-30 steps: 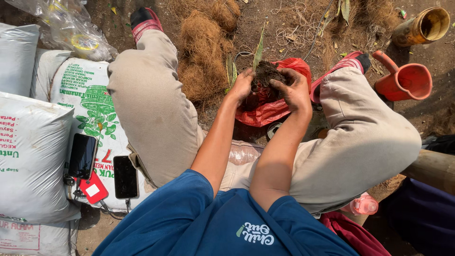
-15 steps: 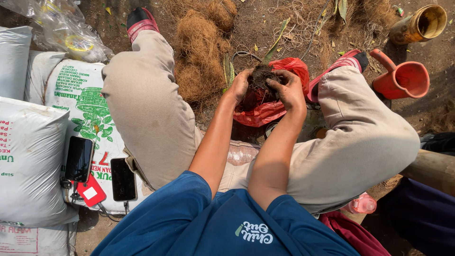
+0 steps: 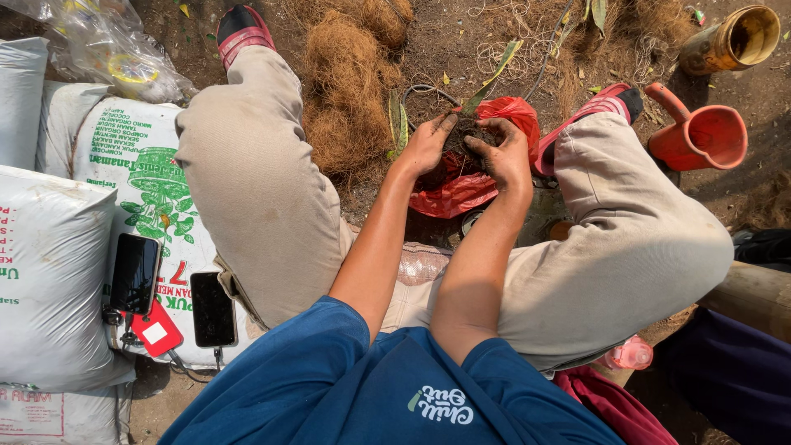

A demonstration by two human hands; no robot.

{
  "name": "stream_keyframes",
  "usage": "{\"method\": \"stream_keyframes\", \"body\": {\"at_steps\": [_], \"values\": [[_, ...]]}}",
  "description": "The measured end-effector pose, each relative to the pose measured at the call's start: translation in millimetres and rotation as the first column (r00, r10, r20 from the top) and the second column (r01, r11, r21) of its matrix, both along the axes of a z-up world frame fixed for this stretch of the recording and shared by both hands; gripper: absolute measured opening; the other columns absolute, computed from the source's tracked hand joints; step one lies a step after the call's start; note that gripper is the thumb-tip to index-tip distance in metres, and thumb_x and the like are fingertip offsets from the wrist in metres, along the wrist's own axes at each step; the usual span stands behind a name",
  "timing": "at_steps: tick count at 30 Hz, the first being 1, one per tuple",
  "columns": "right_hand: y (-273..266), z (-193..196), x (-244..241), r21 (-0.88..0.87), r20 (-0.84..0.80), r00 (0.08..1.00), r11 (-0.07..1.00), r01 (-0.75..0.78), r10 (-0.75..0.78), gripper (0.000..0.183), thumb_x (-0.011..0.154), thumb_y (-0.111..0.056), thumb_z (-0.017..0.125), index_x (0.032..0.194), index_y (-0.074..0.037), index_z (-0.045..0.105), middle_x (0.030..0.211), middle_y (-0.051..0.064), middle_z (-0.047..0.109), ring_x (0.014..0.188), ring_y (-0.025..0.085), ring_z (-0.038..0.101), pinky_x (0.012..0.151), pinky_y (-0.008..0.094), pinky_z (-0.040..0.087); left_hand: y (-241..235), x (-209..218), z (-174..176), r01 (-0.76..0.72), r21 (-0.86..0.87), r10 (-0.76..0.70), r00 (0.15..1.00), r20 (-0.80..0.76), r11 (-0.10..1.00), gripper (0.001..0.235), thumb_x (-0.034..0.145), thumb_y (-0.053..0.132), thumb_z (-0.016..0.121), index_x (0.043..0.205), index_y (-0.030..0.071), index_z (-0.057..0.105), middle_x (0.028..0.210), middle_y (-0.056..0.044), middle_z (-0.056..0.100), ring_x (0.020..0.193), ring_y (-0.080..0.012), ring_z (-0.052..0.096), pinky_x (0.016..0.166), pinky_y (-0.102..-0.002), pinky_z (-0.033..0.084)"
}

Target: The person sits on the ground and plants small seedlings into red plastic bags filled with soil. They hold each seedling, place it into the soil, and press the soil around the base to secure it.

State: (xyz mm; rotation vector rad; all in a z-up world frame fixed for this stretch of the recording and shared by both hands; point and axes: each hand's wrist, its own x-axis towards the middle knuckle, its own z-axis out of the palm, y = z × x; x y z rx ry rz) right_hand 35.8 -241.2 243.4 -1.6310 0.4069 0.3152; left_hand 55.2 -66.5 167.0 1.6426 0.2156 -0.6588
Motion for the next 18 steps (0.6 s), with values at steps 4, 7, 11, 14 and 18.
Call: {"method": "stream_keyframes", "body": {"at_steps": [4, 7, 11, 14, 18], "values": [[-2, -4, 0, -0.016, 0.012, 1.0, 0.999, -0.027, 0.027, 0.038, 0.08, 0.002, 0.085, 0.114, 0.002, 0.068, 0.101, 0.01, 0.076, 0.086, 0.013, 0.073, 0.075, 0.026, 0.062, 0, -1, 0, -0.01, -0.112, 0.012, 1.0, 0.016, 0.994, 0.061, 0.1, 0.048, 0.052, 0.143, 0.006, 0.06, 0.129, -0.019, 0.072, 0.12, -0.028, 0.065, 0.107, -0.042, 0.048], [-4, -7, 0, -0.005, -0.04, 0.999, 1.0, -0.015, 0.014, 0.04, 0.078, 0.002, 0.083, 0.115, 0.001, 0.068, 0.099, 0.01, 0.076, 0.083, 0.013, 0.074, 0.073, 0.027, 0.063, 1, 2, -15, -0.021, -0.203, 0.043, 0.994, 0.105, 0.979, 0.061, 0.101, 0.043, 0.058, 0.144, 0.0, 0.055, 0.141, -0.017, 0.064, 0.131, -0.0257, 0.058, 0.112, -0.041, 0.042], [-5, -12, 1, -0.039, -0.076, 0.996, 0.998, -0.046, 0.042, 0.035, 0.08, 0.001, 0.085, 0.113, 0.004, 0.072, 0.098, 0.011, 0.076, 0.082, 0.014, 0.072, 0.072, 0.027, 0.061, 3, 2, -33, -0.003, -0.205, 0.021, 0.996, 0.087, 0.979, 0.06, 0.102, 0.042, 0.057, 0.145, 0.0, 0.054, 0.143, -0.015, 0.063, 0.133, -0.0241, 0.056, 0.114, -0.039, 0.04], [-6, -13, 0, -0.02, -0.087, 0.996, 0.999, -0.035, 0.033, 0.037, 0.079, 0.001, 0.085, 0.114, 0.005, 0.072, 0.099, 0.012, 0.077, 0.082, 0.014, 0.073, 0.073, 0.027, 0.061, 3, 2, -37, -0.02, -0.261, 0.039, 0.997, 0.067, 0.965, 0.059, 0.102, 0.041, 0.059, 0.143, -0.001, 0.055, 0.142, -0.015, 0.065, 0.132, -0.0254, 0.058, 0.114, -0.04, 0.042], [-5, -12, 0, -0.068, -0.081, 0.995, 0.996, -0.055, 0.05, 0.041, 0.079, 0.0, 0.085, 0.118, 0.005, 0.072, 0.104, 0.012, 0.077, 0.086, 0.014, 0.072, 0.076, 0.027, 0.061, 2, 2, -38, 0.001, -0.243, 0.02, 0.996, 0.084, 0.97, 0.056, 0.101, 0.038, 0.059, 0.142, 0.0, 0.058, 0.139, -0.015, 0.067, 0.129, -0.0249, 0.06, 0.112, -0.039, 0.043]]}}
